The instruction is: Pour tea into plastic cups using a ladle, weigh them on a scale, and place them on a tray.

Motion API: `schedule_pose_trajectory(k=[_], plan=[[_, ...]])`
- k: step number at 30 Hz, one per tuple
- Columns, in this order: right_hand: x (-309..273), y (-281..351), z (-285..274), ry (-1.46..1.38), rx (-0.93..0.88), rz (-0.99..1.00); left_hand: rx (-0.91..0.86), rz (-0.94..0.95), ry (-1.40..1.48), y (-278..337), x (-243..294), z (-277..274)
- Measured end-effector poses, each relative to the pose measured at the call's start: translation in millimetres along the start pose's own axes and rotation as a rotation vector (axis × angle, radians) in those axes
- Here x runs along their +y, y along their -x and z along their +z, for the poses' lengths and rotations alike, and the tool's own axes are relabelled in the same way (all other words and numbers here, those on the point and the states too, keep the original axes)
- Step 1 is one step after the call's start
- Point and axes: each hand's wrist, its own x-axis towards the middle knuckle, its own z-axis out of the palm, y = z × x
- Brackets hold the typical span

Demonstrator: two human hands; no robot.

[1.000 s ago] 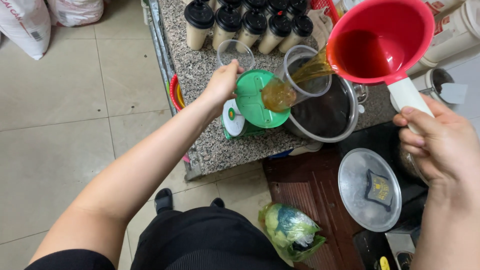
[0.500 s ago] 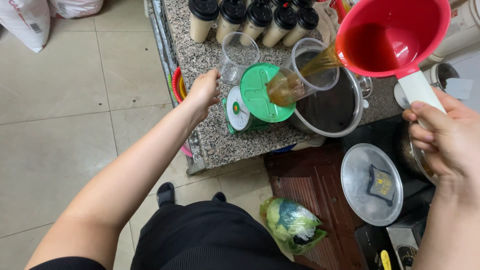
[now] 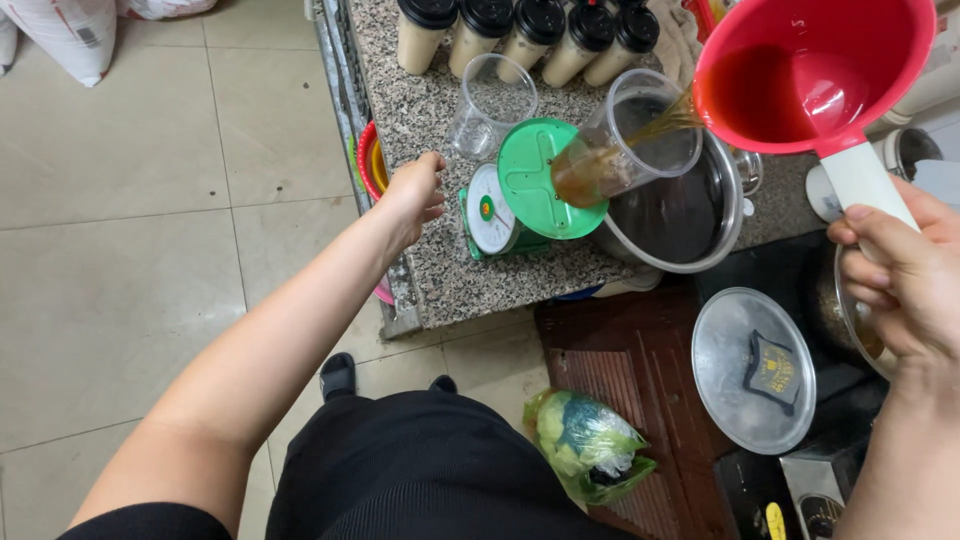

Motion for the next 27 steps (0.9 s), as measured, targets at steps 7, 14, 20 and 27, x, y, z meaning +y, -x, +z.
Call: schedule_pose_trajectory(k=[7,14,20,27], plan=[[3.7,0.6,-0.5,0.031,0.005,-0.017,-0.018,-0.017,0.066,-13.6,-11.7,-5.4],[8.0,-1.6,-4.6,-0.003,-0.038,-0.007,-0.021,-0.048,0.051,-10.8,-12.5,-7.4],[12.8,-3.2,-8.4,0.040,-0.077,0.002,-0.006,-0.065,0.068,-14.9,-17.7,-8.0],[30.6,-14.5,-25.3,0.022,-0.087,0.122,0.004,-0.090,-0.021,11.4,-4.5,-8.9]])
